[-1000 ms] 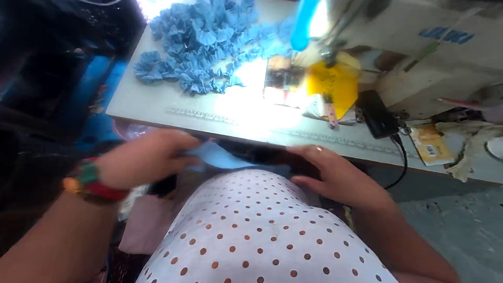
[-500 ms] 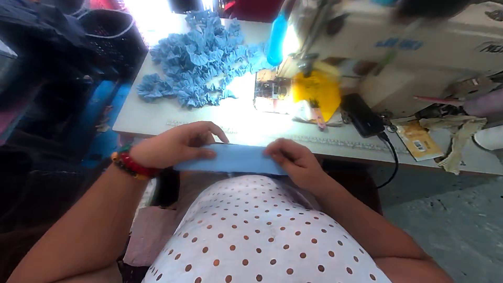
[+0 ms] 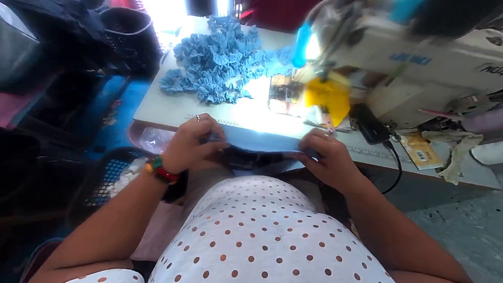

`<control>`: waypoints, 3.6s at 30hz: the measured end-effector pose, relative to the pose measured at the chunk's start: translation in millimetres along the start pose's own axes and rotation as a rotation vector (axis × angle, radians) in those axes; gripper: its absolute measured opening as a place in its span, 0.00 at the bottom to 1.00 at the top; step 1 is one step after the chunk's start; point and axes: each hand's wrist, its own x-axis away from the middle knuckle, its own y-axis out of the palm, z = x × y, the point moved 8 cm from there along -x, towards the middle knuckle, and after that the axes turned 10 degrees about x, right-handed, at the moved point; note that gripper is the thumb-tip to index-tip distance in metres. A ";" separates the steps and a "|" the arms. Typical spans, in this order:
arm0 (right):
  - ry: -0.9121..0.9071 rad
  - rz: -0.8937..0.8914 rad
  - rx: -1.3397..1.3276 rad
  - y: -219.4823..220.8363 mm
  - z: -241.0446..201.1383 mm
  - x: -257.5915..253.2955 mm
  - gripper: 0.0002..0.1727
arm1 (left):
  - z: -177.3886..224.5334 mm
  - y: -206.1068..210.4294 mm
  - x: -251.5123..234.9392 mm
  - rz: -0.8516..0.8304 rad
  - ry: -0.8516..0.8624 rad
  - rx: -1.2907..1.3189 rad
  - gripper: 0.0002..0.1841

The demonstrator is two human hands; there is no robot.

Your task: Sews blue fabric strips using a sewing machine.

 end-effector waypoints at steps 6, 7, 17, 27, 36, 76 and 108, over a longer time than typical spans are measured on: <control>0.117 0.070 -0.235 7.9 4.7 21.2 0.12 | -8.1 -1.5 -7.0 0.333 -0.002 0.320 0.06; 0.145 0.069 -0.288 14.5 6.7 26.1 0.11 | -12.0 0.9 -12.3 0.361 -0.016 0.338 0.07; 0.336 0.135 -0.457 45.8 43.2 55.4 0.08 | -71.5 33.8 -65.8 0.015 -0.524 0.511 0.15; 0.322 -0.450 -0.051 81.6 29.7 57.5 0.16 | -107.9 105.9 -151.0 -0.315 -0.422 -0.215 0.10; 0.119 -0.043 0.272 37.4 67.1 -24.3 0.17 | -145.4 152.9 -199.9 -0.638 -0.516 -0.373 0.11; 0.385 -0.175 0.364 86.3 126.4 -49.5 0.25 | -147.8 165.0 -174.9 -0.478 -0.056 -0.551 0.24; 0.578 -0.163 0.399 67.6 186.8 -85.3 0.19 | -144.1 139.7 -172.6 -0.273 -0.020 -0.709 0.18</control>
